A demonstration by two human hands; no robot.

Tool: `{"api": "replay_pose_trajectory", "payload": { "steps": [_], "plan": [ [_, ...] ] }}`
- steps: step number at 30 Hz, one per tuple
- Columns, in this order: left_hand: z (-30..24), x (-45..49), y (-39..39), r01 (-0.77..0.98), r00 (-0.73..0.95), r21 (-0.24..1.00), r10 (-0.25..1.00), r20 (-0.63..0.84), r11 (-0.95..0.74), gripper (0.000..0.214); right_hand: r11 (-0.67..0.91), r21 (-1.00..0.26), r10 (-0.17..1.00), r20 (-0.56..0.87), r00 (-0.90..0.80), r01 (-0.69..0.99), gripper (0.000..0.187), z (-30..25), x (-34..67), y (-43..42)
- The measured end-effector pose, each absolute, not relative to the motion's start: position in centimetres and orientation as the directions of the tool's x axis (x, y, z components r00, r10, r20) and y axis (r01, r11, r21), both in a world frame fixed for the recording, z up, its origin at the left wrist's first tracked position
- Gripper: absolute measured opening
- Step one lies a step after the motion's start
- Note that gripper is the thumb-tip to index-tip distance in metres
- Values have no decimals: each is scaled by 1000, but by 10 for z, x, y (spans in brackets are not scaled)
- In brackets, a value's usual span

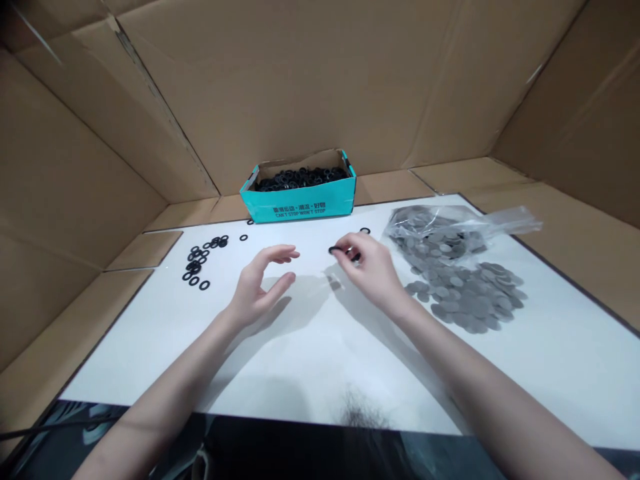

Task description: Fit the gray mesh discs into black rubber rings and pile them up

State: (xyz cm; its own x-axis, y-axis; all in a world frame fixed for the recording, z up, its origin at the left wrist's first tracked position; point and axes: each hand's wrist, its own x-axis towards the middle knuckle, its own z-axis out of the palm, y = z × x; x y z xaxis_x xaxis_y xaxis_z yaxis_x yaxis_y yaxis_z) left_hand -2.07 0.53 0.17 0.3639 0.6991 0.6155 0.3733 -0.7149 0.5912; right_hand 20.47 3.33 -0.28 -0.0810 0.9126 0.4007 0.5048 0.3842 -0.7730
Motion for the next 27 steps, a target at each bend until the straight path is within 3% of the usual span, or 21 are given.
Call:
{"api": "replay_pose_trajectory", "payload": {
  "steps": [5,12,20,27],
  "plan": [
    [1,-28,13,430,267,615,744,613,-661,34,201,-662,909,401,114,722,19,-5,235,54],
    [4,-38,20,487,171,656,800,576,-577,31,108,-559,941,325,97,822,17,-24,240,69],
    [4,-47,28,544,109,660,823,557,-518,29,179,-431,926,378,-3,884,29,-37,240,72],
    [4,-68,39,713,42,601,879,476,-360,23,190,-458,939,343,-25,868,29,-18,241,59]
  ]
}}
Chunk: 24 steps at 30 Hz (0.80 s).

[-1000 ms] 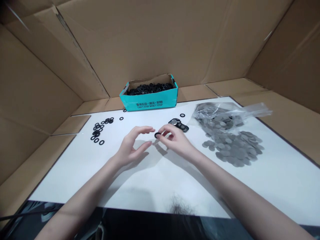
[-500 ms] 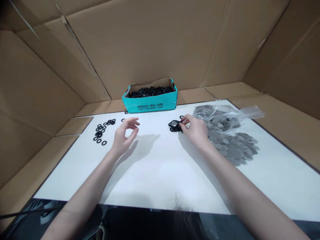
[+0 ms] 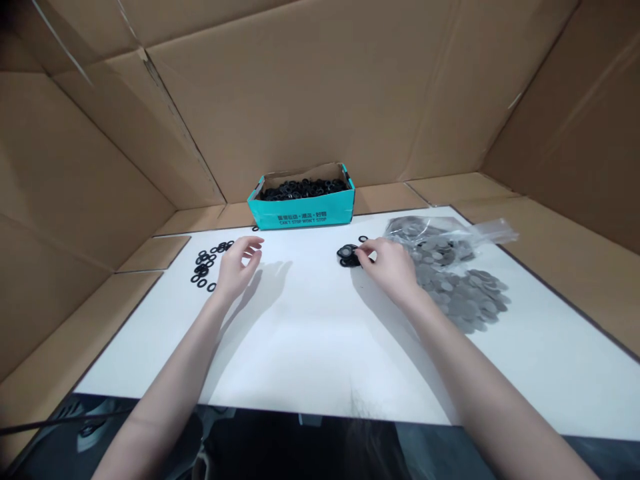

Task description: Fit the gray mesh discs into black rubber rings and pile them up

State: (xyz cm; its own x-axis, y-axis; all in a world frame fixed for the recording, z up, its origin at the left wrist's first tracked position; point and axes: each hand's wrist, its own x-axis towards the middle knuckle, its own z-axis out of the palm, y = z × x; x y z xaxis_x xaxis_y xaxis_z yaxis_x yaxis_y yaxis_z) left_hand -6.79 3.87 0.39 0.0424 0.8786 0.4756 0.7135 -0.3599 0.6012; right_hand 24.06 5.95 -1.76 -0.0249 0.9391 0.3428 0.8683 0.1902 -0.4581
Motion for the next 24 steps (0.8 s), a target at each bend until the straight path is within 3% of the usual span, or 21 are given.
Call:
{"api": "replay_pose_trajectory", "payload": {
  "steps": [5,11,17,24],
  "plan": [
    [1,-83,45,859,0,474,925,379,-194,25,244,-485,944,316,-92,840,35,4,252,45],
    [4,-99,47,958,-204,238,963,175,160,35,239,-468,952,284,-112,851,20,12,294,32],
    [5,-136,52,917,-342,250,936,88,311,41,15,-414,975,209,79,910,6,9,335,22],
    [3,-162,53,817,-540,259,841,35,515,42,-98,-225,982,139,132,970,26,-15,357,30]
  ]
}}
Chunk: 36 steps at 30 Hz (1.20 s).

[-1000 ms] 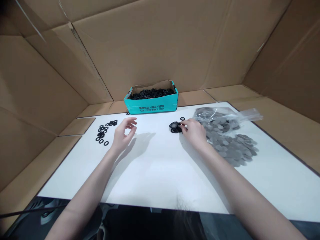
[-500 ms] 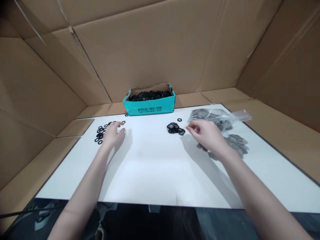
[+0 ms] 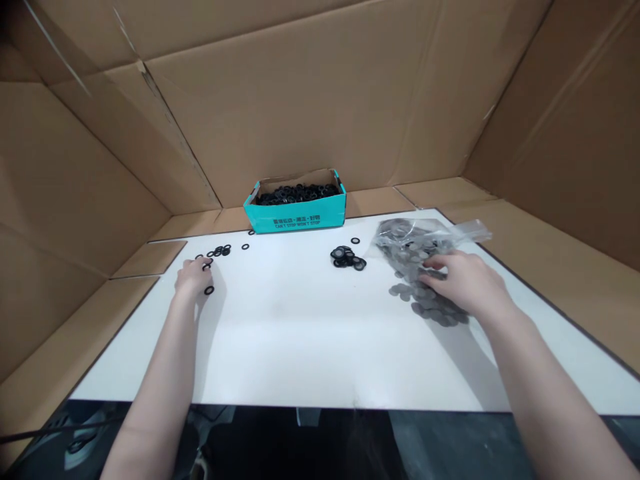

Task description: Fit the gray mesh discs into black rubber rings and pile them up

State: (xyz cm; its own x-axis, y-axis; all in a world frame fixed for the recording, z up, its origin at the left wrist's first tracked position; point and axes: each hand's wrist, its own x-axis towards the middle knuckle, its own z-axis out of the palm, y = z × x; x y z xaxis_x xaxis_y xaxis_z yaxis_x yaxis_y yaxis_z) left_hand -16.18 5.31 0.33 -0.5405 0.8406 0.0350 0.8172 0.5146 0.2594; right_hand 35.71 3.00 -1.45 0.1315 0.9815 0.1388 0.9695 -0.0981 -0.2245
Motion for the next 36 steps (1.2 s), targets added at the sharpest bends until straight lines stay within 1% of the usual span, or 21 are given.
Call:
{"api": "replay_pose_trajectory", "payload": {
  "steps": [2,8,12,16,19,22,26,29,32,34,36],
  "plan": [
    [2,-162,53,814,-547,265,836,50,517,42,-124,-199,981,125,151,972,27,-20,358,33],
    [-3,-164,55,818,-539,308,834,114,486,41,-223,-264,967,59,246,938,22,-21,354,34],
    [-4,-165,59,814,-540,346,828,155,466,35,-266,-257,959,29,283,929,22,-16,350,32],
    [-5,-165,60,805,-553,382,807,207,453,29,-262,-268,959,36,281,927,23,-16,351,32],
    [-6,-166,61,796,-563,409,793,233,445,29,-251,-315,961,36,276,915,21,-17,353,33],
    [-8,-167,61,792,-564,429,790,242,434,28,-238,-366,957,68,281,900,18,-17,355,32],
    [-10,-168,62,788,-561,445,794,234,426,33,-241,-379,948,104,300,893,11,-12,355,29],
    [-10,-168,63,780,-569,456,788,235,428,24,-258,-362,947,91,309,896,8,-10,356,27],
    [-9,-165,62,781,-570,463,783,252,419,16,-251,-325,951,96,295,912,9,-11,357,26],
    [-9,-163,62,781,-572,467,774,271,414,17,-223,-318,949,147,280,922,10,-12,357,25],
    [-9,-160,62,784,-569,476,768,295,398,18,-179,-321,937,232,261,930,12,-12,356,24]
  ]
}}
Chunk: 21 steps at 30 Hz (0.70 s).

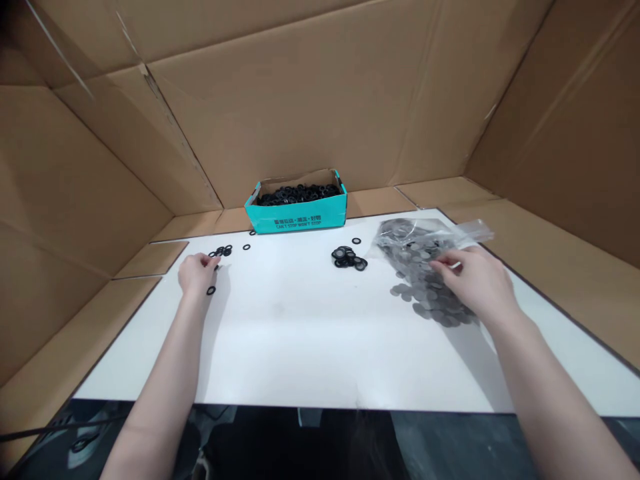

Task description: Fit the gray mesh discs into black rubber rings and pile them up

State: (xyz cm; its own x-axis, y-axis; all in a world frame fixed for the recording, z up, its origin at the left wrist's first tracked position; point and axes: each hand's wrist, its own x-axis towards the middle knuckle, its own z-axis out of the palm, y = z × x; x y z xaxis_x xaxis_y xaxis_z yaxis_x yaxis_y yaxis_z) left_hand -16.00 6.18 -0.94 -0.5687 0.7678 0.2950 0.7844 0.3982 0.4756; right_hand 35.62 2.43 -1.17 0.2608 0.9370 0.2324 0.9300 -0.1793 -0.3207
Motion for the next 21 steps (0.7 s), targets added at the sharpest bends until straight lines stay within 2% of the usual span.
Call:
{"api": "replay_pose_trajectory", "payload": {
  "steps": [3,8,11,16,18,21],
  "plan": [
    [-10,-155,62,799,-532,506,775,341,326,18,-167,-339,914,299,274,926,12,-8,352,23],
    [-9,-136,65,792,-426,598,812,399,122,13,-260,-450,866,284,412,855,8,6,343,20],
    [-8,-114,64,757,-323,653,853,410,-27,15,-200,-533,859,309,409,822,7,15,332,15],
    [-1,-66,54,618,-104,752,925,365,-228,24,86,-749,916,319,243,656,18,28,291,7],
    [4,-48,46,404,35,863,947,318,-304,23,166,-791,951,286,117,589,22,32,269,7],
    [12,-25,35,249,171,930,957,234,-272,17,298,-816,953,283,-107,495,29,34,238,12]
  ]
}}
